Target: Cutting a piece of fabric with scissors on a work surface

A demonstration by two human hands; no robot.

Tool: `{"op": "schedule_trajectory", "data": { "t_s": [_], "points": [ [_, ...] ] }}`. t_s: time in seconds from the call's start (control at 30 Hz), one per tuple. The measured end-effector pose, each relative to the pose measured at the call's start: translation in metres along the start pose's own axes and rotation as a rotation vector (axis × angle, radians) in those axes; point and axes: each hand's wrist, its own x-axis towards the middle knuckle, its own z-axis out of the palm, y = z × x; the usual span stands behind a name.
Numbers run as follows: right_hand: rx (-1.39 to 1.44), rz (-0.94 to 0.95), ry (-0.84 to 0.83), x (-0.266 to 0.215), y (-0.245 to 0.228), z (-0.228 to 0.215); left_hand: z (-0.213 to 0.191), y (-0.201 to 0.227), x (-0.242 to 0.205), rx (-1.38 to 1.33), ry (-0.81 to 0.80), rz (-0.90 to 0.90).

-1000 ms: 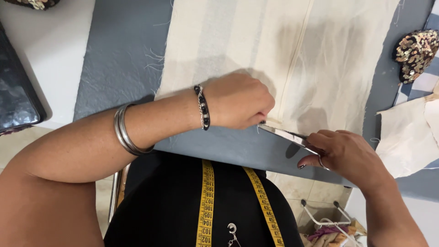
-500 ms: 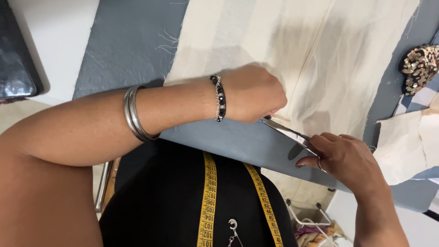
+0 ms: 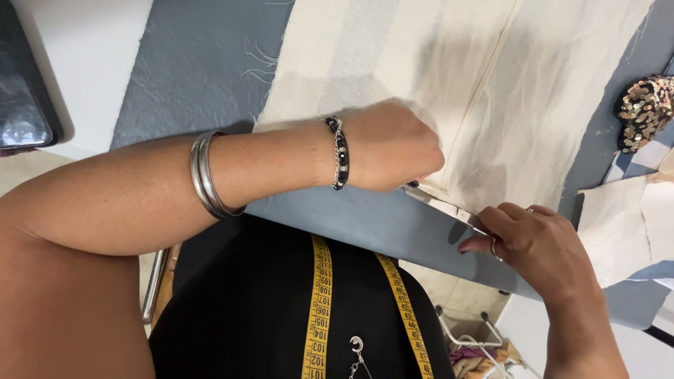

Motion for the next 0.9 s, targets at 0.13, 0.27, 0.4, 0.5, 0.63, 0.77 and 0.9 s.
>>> {"op": "schedule_trajectory", "data": {
  "t_s": [0.13, 0.27, 0.4, 0.5, 0.63, 0.77, 0.9],
  "points": [
    [0.045, -0.028, -0.113, 0.002, 0.005, -0.001, 0.001, 0.000, 0.002, 0.005, 0.015, 0.009],
    [0.088, -0.018, -0.097, 0.003, 0.006, 0.004, 0.004, 0.001, 0.003, 0.006, 0.015, 0.012],
    [0.081, -0.018, -0.053, 0.013, -0.004, -0.001, -0.006, 0.005, -0.003, 0.037, -0.036, 0.013],
    [-0.011, -0.063, 0.053, 0.012, -0.004, 0.003, -0.002, 0.004, -0.001, 0.042, -0.016, 0.007],
    [-0.058, -0.083, 0.100, 0.012, -0.005, 0.001, -0.004, 0.003, -0.001, 0.025, 0.023, -0.009],
    [0.073, -0.013, -0.063, 0.012, -0.004, -0.002, -0.016, 0.006, -0.007, -0.085, -0.071, -0.063],
    [0.115, 0.017, -0.123, 0.012, 0.003, 0.002, -0.021, 0.004, -0.005, -0.114, -0.117, -0.071]
  ]
}}
